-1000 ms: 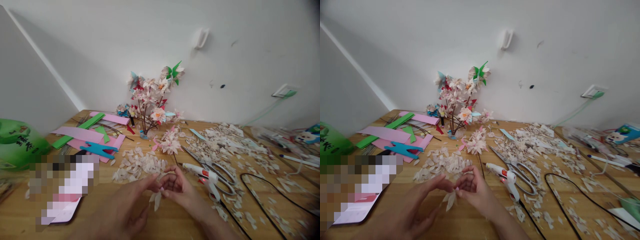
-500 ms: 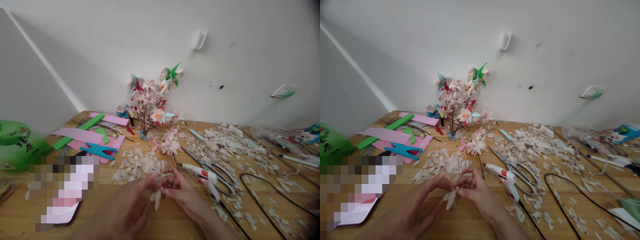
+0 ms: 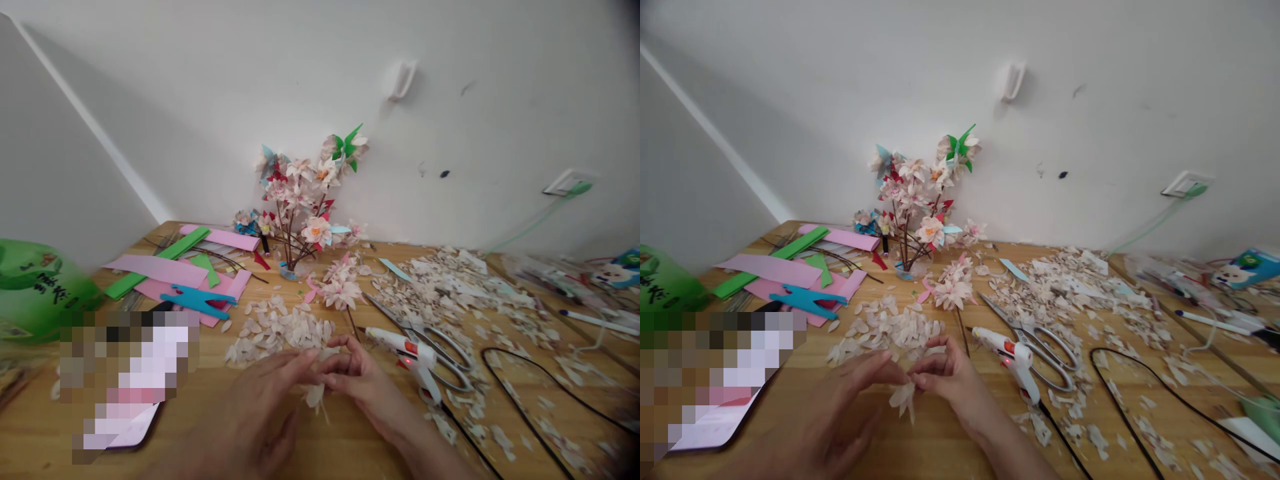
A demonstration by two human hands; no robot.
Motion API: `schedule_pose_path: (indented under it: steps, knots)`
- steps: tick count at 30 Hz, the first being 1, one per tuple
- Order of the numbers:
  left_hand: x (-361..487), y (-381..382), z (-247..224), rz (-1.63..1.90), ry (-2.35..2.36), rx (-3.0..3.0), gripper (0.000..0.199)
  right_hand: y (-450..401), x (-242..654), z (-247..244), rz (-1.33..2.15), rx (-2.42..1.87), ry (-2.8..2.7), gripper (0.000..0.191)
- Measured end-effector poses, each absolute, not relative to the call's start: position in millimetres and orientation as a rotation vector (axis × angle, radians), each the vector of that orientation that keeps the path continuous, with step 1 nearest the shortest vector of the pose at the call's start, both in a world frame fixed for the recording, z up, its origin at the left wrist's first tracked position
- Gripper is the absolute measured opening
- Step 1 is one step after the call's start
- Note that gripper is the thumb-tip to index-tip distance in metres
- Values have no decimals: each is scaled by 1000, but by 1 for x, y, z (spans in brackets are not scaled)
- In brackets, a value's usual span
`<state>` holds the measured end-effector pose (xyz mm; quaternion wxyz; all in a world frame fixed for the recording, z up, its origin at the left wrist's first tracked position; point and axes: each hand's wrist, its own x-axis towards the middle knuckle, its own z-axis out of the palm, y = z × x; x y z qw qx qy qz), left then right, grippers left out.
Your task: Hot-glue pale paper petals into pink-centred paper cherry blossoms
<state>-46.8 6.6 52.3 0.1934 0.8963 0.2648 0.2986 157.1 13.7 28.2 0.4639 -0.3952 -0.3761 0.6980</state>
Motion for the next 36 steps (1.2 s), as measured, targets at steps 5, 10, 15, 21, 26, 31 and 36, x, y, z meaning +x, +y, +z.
schedule_pose_path:
  steps: [5, 10, 15, 21, 26, 31, 36]
  knots:
    - [-42, 8, 59, 740, 683, 2516, 87, 13, 156, 26, 1725, -976, -923, 49]
    - [-39, 9, 62, 748, 681, 2466, 85, 12, 156, 28, 1750, -986, -872, 48]
    - [-39, 6, 57, 722, 721, 2332, 82, 12, 156, 28, 1834, -969, -778, 44]
    - [-39, 5, 50, 701, 823, 2161, 79, 13, 153, 23, 1902, -915, -662, 42]
    - [-38, 4, 47, 681, 878, 2076, 81, 14, 152, 21, 1924, -900, -598, 43]
    - [-37, 2, 47, 691, 877, 2058, 79, 14, 151, 23, 1902, -925, -538, 43]
    - [-36, 2, 45, 724, 834, 1977, 82, 14, 150, 23, 1886, -948, -514, 43]
